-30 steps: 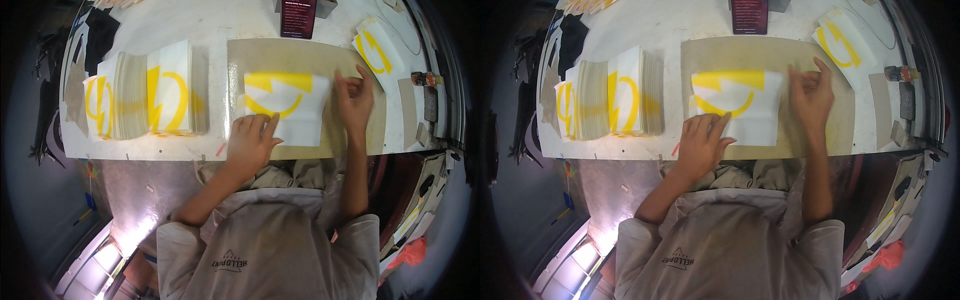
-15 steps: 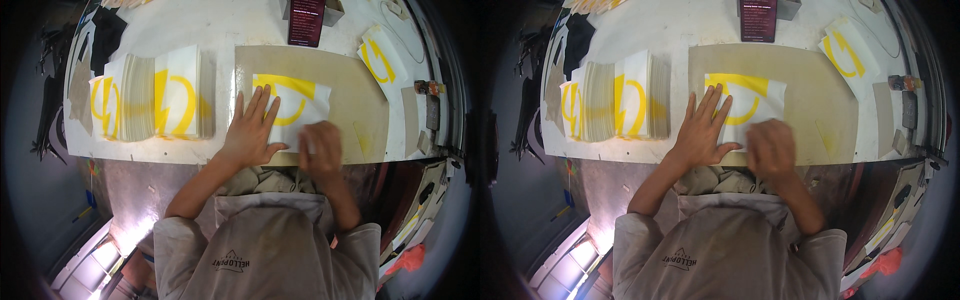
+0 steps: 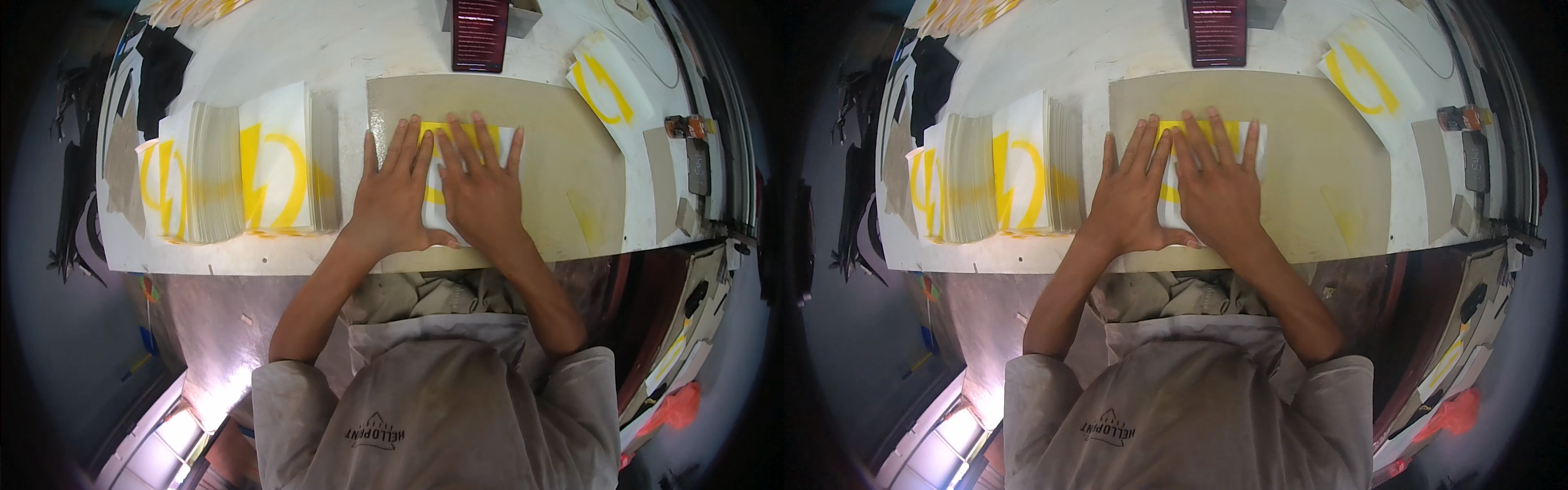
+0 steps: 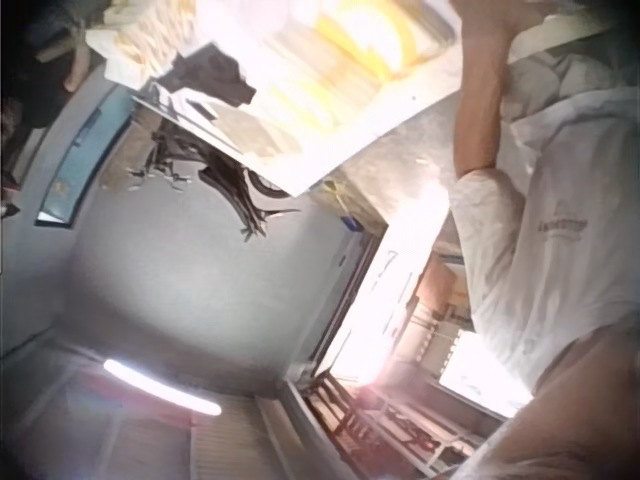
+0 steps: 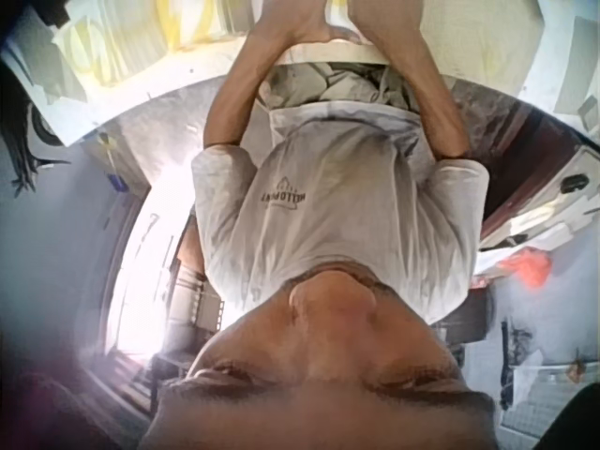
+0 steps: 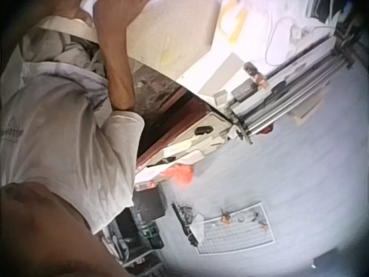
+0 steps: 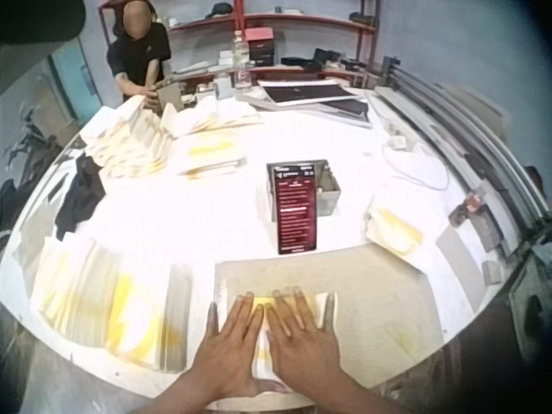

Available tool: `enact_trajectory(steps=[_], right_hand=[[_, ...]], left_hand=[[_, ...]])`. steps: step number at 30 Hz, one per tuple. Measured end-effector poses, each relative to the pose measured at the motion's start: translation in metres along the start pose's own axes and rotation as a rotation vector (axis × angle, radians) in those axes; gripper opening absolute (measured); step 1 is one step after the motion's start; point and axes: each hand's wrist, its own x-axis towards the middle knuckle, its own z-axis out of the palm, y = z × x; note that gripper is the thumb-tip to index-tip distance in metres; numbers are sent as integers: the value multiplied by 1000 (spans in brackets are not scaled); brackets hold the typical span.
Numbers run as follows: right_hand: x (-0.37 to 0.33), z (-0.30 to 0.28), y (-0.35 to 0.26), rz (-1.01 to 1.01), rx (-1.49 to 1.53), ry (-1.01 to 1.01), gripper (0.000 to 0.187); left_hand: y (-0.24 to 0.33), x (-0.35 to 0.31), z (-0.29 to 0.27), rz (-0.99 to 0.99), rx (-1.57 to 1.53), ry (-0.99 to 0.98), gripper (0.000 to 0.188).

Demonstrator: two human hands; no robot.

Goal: The person repeatedly places yellow arrow stickers onto white sheets, smooths them with a small tool, and stacks the finished sheets. The process is repeated continuously across many identical units.

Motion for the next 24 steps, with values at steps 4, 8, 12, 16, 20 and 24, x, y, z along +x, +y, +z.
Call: enact_trajectory(steps=[4, 8, 12, 16, 20, 24], right_hand=[[1, 2, 2, -103, -21, -27, 51], [-1, 2, 6, -96, -54, -116, 58], [-7, -8, 39, 2, 10, -207, 66], [-29, -36, 66, 264, -216, -301, 66], [-68, -44, 12, -10, -4, -254, 69], [-126, -39, 20, 8, 129, -384, 73]], left_hand=[[1, 1, -3, -18, 4, -26, 153], [0, 0, -1, -15, -1, -8, 157], [0, 0, -2, -27, -5, -9, 159], [0, -1, -3, -31, -11, -11, 158], [3, 0, -1, -34, 7, -34, 157], [-2, -1, 2, -20, -49, -6, 156]])
